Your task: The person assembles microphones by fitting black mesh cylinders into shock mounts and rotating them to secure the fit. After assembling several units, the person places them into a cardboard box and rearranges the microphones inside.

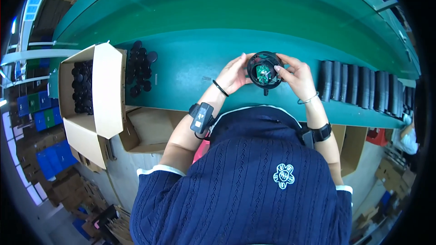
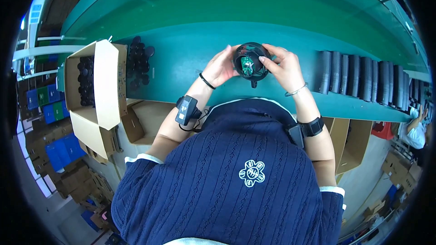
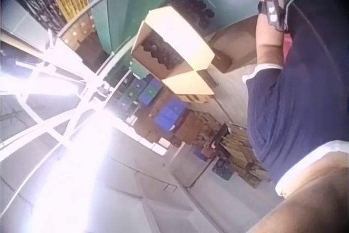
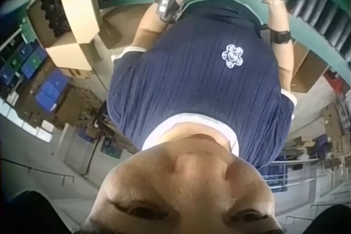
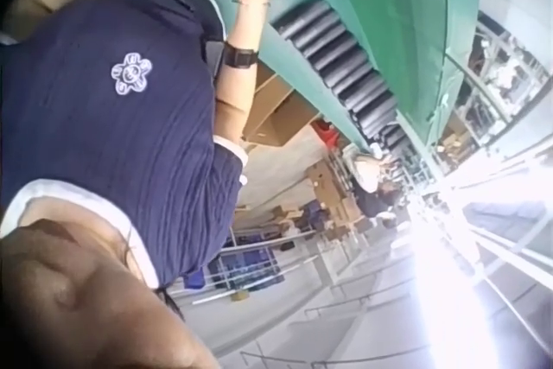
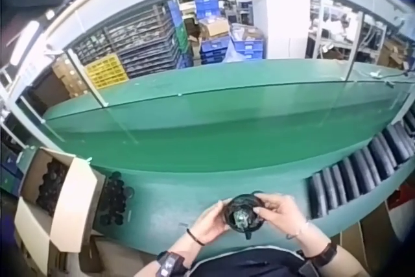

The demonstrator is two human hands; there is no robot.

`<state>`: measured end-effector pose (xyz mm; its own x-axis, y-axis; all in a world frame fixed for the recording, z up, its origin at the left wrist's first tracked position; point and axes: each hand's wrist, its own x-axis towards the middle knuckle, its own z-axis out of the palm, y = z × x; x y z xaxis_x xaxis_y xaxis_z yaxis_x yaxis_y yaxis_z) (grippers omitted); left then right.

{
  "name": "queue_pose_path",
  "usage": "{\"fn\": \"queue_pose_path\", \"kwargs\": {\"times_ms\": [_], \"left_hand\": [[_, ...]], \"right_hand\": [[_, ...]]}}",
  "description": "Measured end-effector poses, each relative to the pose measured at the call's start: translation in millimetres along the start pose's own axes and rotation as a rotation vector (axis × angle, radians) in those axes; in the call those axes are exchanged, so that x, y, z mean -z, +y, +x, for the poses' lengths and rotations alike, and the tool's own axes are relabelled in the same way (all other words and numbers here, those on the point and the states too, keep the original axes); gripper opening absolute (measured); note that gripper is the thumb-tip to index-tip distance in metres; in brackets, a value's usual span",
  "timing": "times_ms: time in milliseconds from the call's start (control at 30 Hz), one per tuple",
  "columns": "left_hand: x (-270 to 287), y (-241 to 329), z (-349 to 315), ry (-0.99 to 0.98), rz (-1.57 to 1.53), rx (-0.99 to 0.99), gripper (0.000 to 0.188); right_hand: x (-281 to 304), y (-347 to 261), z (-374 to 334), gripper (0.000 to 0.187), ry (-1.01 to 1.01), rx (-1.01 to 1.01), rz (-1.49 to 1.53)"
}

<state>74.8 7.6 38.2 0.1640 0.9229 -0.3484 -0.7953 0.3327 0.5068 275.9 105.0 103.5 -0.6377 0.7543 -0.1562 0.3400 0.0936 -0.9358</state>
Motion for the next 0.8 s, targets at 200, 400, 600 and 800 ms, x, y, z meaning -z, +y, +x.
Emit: {"fn": "queue_pose_path", "kwargs": {"times_ms": [200,400,600,800], "left_hand": [[11,-18,1,0.058,-0.015,-0.11,0.034],[17,-24,4,-0.041,-0.1,-0.15,0.036],[17,-27,4,-0.068,-0.137,-0.111,0.041],[16,-24,3,-0.011,-0.1,-0.069,0.039]], "right_hand": [[-12,-2,3,0.042,0.006,0.063,-0.132],[-15,-9,4,0.044,-0.012,0.069,-0.185],[-14,-13,5,0.043,-0.035,0.058,-0.231],[-10,7,7,0.037,-0.02,0.029,-0.107]]}}
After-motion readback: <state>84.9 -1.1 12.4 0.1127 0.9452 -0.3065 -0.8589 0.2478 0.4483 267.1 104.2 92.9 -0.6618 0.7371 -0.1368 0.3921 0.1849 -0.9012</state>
